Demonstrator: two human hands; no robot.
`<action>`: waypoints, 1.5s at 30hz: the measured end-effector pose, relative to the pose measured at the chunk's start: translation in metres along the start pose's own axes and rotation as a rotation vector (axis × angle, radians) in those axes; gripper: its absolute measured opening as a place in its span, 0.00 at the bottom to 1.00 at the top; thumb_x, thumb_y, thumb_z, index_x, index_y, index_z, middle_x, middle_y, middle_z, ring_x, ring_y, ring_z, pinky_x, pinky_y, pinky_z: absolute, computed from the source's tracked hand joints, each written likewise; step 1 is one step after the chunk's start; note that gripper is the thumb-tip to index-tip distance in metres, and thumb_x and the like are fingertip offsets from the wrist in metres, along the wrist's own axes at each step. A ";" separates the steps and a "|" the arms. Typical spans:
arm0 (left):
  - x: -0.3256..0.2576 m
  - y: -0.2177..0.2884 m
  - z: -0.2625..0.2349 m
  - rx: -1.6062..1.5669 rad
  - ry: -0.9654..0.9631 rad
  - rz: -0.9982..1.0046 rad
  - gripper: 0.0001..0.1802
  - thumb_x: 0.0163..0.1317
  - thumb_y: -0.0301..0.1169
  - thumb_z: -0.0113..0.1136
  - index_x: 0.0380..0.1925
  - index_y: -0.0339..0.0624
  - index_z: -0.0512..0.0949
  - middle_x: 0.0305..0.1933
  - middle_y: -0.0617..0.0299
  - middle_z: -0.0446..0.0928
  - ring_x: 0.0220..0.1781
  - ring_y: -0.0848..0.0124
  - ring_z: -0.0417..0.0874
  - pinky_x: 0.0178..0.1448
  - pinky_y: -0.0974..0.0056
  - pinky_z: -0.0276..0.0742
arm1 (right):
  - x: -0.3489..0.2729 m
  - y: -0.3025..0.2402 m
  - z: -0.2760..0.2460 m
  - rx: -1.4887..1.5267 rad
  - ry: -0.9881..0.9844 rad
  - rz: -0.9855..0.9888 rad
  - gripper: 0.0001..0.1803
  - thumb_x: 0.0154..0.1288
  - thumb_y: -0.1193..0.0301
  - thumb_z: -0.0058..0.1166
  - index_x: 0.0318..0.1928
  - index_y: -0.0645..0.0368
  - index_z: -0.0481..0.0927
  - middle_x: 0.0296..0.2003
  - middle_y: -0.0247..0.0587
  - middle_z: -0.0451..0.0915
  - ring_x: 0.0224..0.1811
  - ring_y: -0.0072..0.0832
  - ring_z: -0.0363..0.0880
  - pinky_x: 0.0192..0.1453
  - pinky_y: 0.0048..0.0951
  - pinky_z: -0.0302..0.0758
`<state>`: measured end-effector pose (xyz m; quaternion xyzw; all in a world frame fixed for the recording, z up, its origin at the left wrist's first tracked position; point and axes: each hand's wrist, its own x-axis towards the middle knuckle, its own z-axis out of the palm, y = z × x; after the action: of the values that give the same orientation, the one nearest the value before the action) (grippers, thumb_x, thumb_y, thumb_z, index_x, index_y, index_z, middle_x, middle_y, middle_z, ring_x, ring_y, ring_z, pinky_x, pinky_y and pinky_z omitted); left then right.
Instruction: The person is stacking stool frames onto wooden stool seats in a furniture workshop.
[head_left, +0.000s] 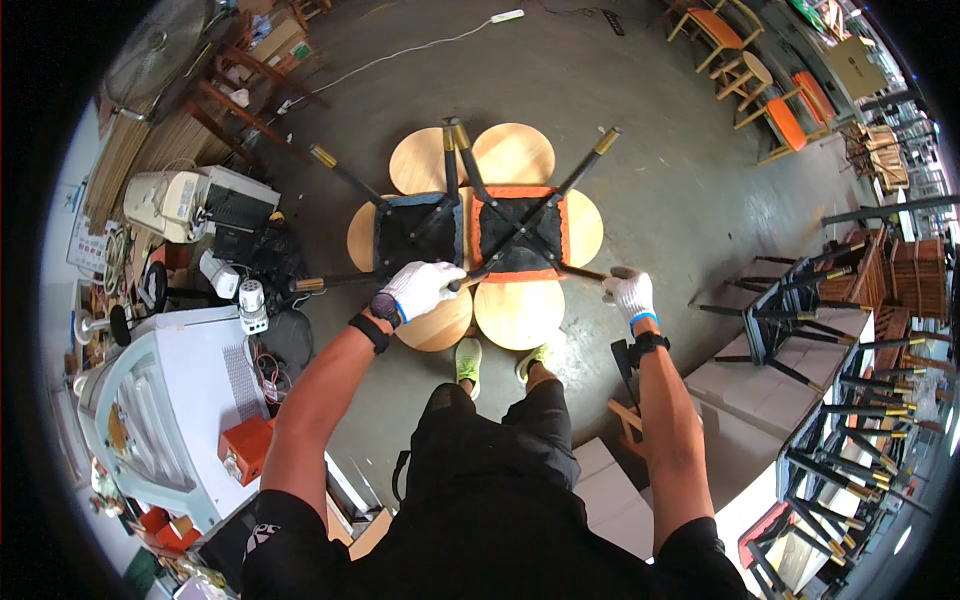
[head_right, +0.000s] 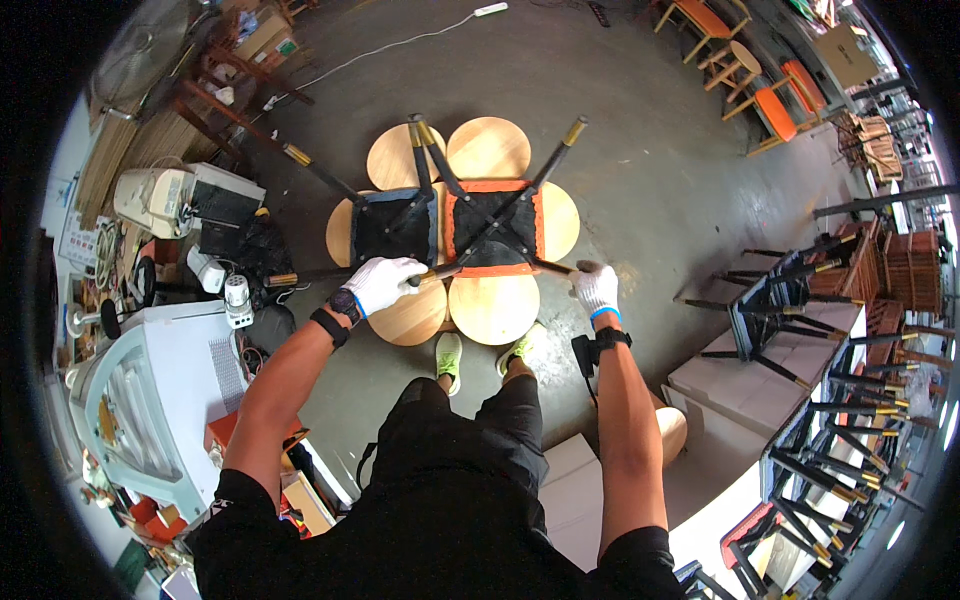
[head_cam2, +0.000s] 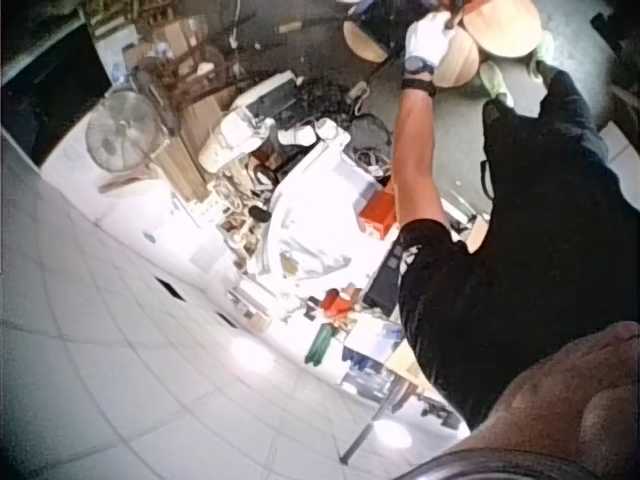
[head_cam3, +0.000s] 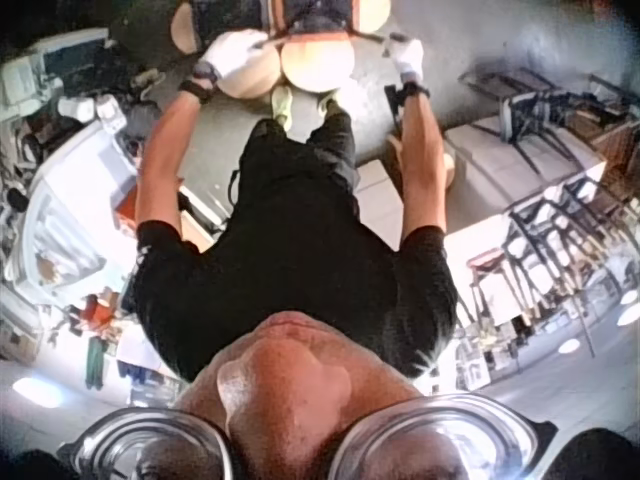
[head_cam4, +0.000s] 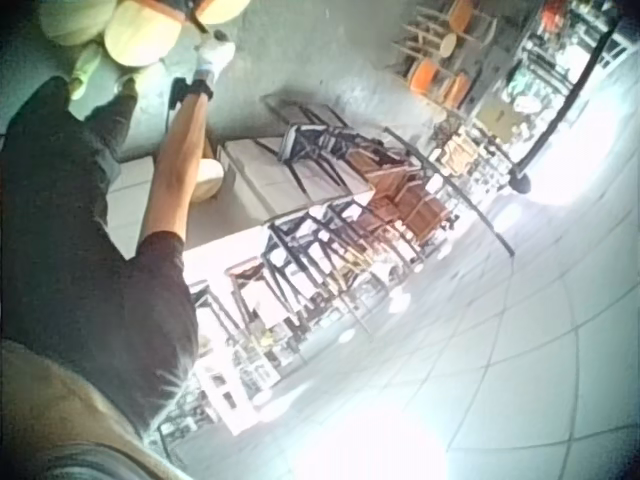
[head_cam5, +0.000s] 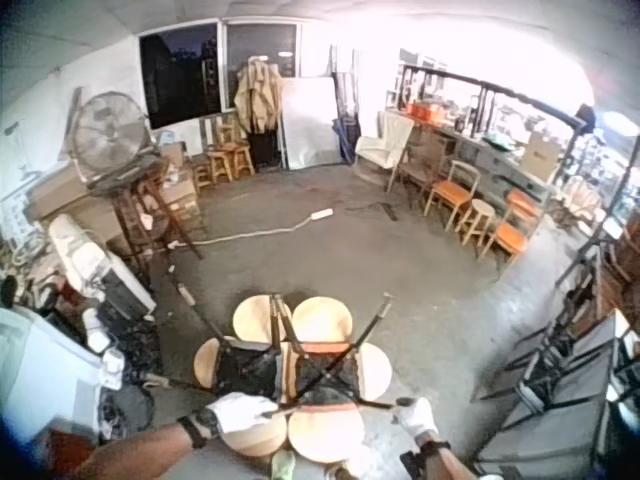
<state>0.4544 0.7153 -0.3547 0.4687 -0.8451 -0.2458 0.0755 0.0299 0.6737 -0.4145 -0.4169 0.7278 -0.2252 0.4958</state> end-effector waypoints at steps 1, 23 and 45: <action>0.001 0.002 -0.003 0.009 -0.025 0.007 0.19 0.59 0.37 0.60 0.50 0.46 0.78 0.48 0.54 0.80 0.46 0.53 0.82 0.50 0.54 0.79 | 0.001 0.001 0.001 -0.016 0.041 -0.071 0.24 0.52 0.74 0.56 0.51 0.73 0.80 0.38 0.57 0.85 0.29 0.36 0.87 0.37 0.31 0.83; -0.007 0.002 0.005 -0.040 -0.023 -0.095 0.20 0.60 0.38 0.61 0.51 0.45 0.77 0.50 0.53 0.80 0.49 0.54 0.82 0.55 0.55 0.78 | -0.011 -0.001 0.011 -0.022 0.129 0.012 0.22 0.53 0.76 0.55 0.50 0.72 0.81 0.38 0.57 0.85 0.29 0.36 0.87 0.35 0.31 0.84; -0.066 0.027 0.011 -0.275 0.548 -0.283 0.30 0.54 0.34 0.69 0.58 0.44 0.73 0.61 0.51 0.75 0.62 0.55 0.77 0.64 0.59 0.73 | -0.085 0.020 -0.018 0.171 0.186 0.109 0.35 0.64 0.52 0.60 0.59 0.69 0.73 0.42 0.44 0.79 0.28 0.27 0.77 0.30 0.28 0.80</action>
<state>0.4664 0.7855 -0.3440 0.6154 -0.6790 -0.2305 0.3274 0.0193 0.7541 -0.3769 -0.3103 0.7704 -0.2968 0.4713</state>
